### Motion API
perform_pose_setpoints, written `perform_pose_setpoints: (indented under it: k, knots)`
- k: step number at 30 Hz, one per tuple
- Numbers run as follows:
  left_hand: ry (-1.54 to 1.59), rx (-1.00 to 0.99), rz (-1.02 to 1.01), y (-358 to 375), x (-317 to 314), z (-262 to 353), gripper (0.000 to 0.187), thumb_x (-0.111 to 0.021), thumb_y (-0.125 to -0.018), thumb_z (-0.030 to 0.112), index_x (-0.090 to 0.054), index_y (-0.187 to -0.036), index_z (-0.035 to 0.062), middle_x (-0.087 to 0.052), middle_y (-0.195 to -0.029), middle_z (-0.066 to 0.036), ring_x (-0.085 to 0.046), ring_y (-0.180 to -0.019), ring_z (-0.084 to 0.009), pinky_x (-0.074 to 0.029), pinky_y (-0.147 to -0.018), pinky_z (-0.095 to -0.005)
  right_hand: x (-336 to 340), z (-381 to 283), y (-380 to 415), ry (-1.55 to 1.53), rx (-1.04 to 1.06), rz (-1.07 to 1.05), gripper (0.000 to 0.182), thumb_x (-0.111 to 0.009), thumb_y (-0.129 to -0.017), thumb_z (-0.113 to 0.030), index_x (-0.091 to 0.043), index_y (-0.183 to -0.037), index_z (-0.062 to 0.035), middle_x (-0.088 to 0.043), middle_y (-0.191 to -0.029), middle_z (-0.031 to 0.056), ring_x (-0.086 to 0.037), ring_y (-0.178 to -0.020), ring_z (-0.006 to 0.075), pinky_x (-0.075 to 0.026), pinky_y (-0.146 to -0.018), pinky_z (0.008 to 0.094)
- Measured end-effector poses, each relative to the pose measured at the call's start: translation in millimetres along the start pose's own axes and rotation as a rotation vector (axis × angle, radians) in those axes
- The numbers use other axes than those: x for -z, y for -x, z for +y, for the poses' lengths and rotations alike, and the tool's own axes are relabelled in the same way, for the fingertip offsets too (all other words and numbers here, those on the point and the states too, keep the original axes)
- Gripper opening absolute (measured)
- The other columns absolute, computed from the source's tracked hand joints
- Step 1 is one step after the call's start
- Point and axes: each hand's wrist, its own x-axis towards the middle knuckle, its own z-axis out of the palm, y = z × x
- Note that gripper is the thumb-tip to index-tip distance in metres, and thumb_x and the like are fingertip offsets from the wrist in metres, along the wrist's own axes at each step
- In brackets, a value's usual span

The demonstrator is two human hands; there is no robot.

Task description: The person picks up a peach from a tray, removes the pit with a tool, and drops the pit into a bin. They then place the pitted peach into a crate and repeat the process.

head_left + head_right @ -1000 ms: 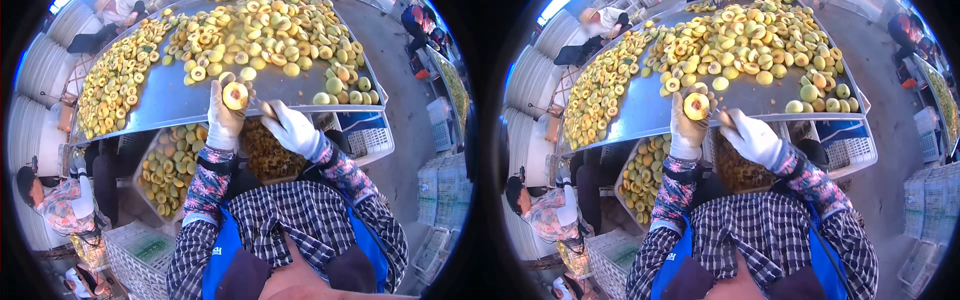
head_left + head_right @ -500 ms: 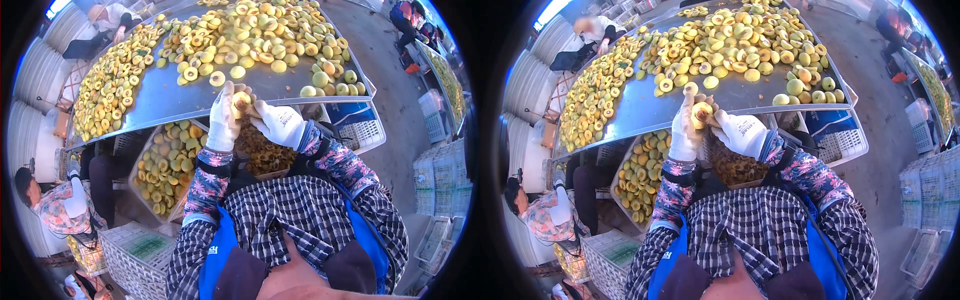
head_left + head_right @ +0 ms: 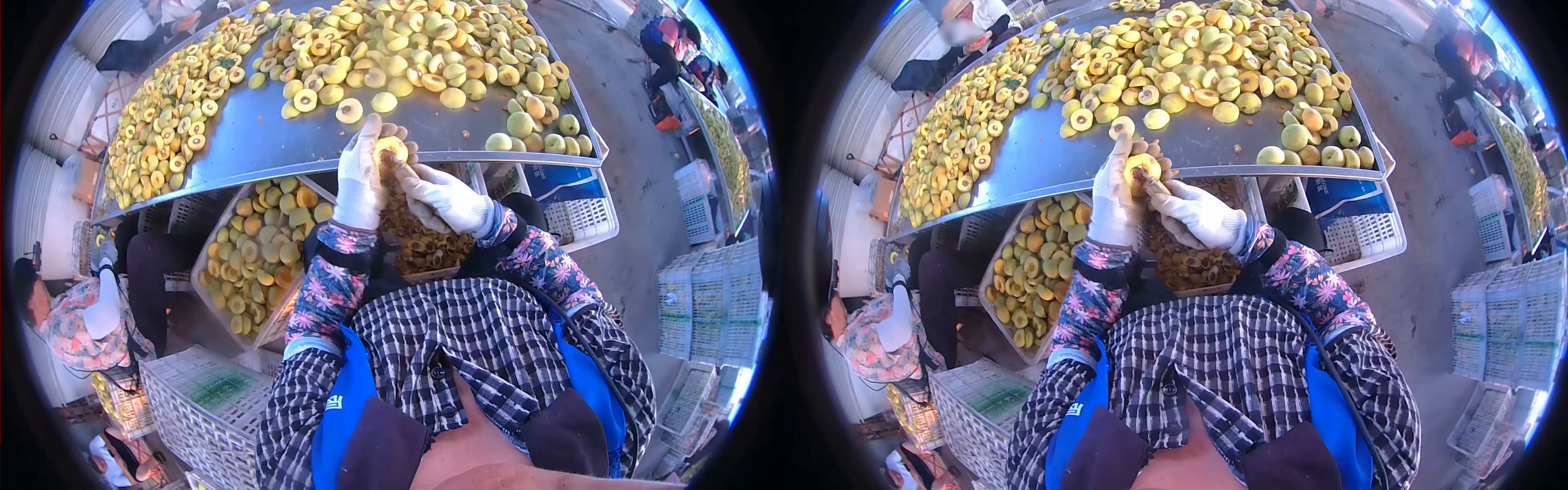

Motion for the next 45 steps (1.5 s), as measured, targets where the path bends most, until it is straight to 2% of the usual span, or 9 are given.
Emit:
perform_pose_setpoints:
  k: [6,14,24,28,33,39,41,43,45]
  knots:
    - [-0.467,0.102,-0.237,-11.7,28.7,-0.2,0.037,-0.059,-0.091,0.035,-0.064,-0.094,-0.0015,-0.066,-0.085,-0.010,-0.065,-0.081,-0.0185,-0.052,-0.072,-0.0287,26.0,10.1,-4.1,1.177,0.243,0.074,0.034,-0.050,-0.096,-0.029,-0.046,-0.120,-0.0054,-0.051,-0.082,0.0014,-0.049,-0.073,0.0065,-0.040,-0.061,0.0200]
    - [-0.105,0.115,-0.090,-9.6,35.6,-16.1,0.034,-0.062,-0.090,0.033,-0.059,-0.092,-0.0014,-0.065,-0.086,-0.014,-0.065,-0.071,-0.0242,-0.056,-0.064,-0.0334,-3.3,14.1,2.5,-0.110,-0.227,0.083,0.040,-0.049,-0.095,-0.046,-0.049,-0.099,-0.0067,-0.039,-0.053,-0.0030,-0.030,-0.034,0.0073,-0.021,-0.031,0.0226]
    - [0.299,0.153,0.159,-11.5,41.6,-11.2,0.031,-0.062,-0.089,0.036,-0.058,-0.088,0.0061,-0.064,-0.088,-0.012,-0.065,-0.071,-0.0287,-0.058,-0.062,-0.0383,-6.6,30.9,-4.9,0.573,0.023,0.122,0.026,-0.052,-0.095,-0.030,-0.045,-0.094,-0.0055,-0.047,-0.069,0.0002,-0.041,-0.058,0.0072,-0.038,-0.052,0.0259]
    - [0.446,0.138,0.189,-20.5,66.8,-4.8,0.028,-0.063,-0.088,0.038,-0.059,-0.087,0.0100,-0.064,-0.091,-0.010,-0.065,-0.080,-0.0317,-0.056,-0.072,-0.0433,2.8,42.9,3.0,1.177,0.102,0.270,0.027,-0.055,-0.091,-0.028,-0.045,-0.099,-0.0049,-0.062,-0.080,0.0227,-0.063,-0.076,0.0399,-0.049,-0.064,0.0443]
    - [0.450,-0.053,0.012,-13.0,133.3,1.9,0.034,-0.060,-0.090,0.041,-0.060,-0.092,0.0067,-0.064,-0.096,-0.011,-0.063,-0.088,-0.0331,-0.053,-0.079,-0.0471,45.3,78.4,12.6,1.473,0.055,0.298,0.032,-0.055,-0.090,-0.031,-0.051,-0.107,-0.0043,-0.063,-0.086,0.0255,-0.061,-0.082,0.0430,-0.048,-0.070,0.0488]
    - [0.400,-0.420,0.426,37.3,299.0,33.3,0.020,-0.057,-0.087,0.015,-0.058,-0.104,0.0039,-0.060,-0.100,-0.010,-0.059,-0.096,-0.0261,-0.049,-0.082,-0.0414,56.4,104.3,19.9,1.397,0.165,0.239,0.029,-0.057,-0.090,-0.025,-0.053,-0.108,-0.0030,-0.062,-0.086,0.0248,-0.059,-0.084,0.0438,-0.047,-0.070,0.0452]
    - [-0.351,-0.712,0.659,33.4,416.6,23.7,0.033,-0.056,-0.084,0.011,-0.054,-0.115,-0.0008,-0.058,-0.108,-0.012,-0.058,-0.098,-0.0264,-0.048,-0.085,-0.0377,57.2,105.9,19.3,1.466,0.053,0.224,0.028,-0.055,-0.091,-0.027,-0.052,-0.105,-0.0029,-0.061,-0.084,0.0258,-0.059,-0.084,0.0446,-0.046,-0.069,0.0463]
    - [-0.519,-0.778,0.955,58.9,438.7,50.3,0.045,-0.056,-0.083,0.010,-0.047,-0.125,-0.0038,-0.055,-0.116,-0.014,-0.054,-0.106,-0.0306,-0.045,-0.092,-0.0362,51.9,103.2,16.6,1.423,-0.090,0.228,0.028,-0.054,-0.091,-0.028,-0.050,-0.100,-0.0025,-0.060,-0.081,0.0266,-0.058,-0.082,0.0457,-0.044,-0.068,0.0481]
    - [-1.312,-0.671,1.483,71.1,490.1,58.3,0.054,-0.058,-0.080,0.014,-0.043,-0.131,0.0037,-0.049,-0.128,-0.018,-0.047,-0.117,-0.0348,-0.039,-0.100,-0.0381,41.0,103.2,11.9,1.424,-0.121,0.227,0.028,-0.054,-0.091,-0.028,-0.050,-0.100,-0.0022,-0.060,-0.080,0.0264,-0.058,-0.081,0.0458,-0.044,-0.067,0.0480]
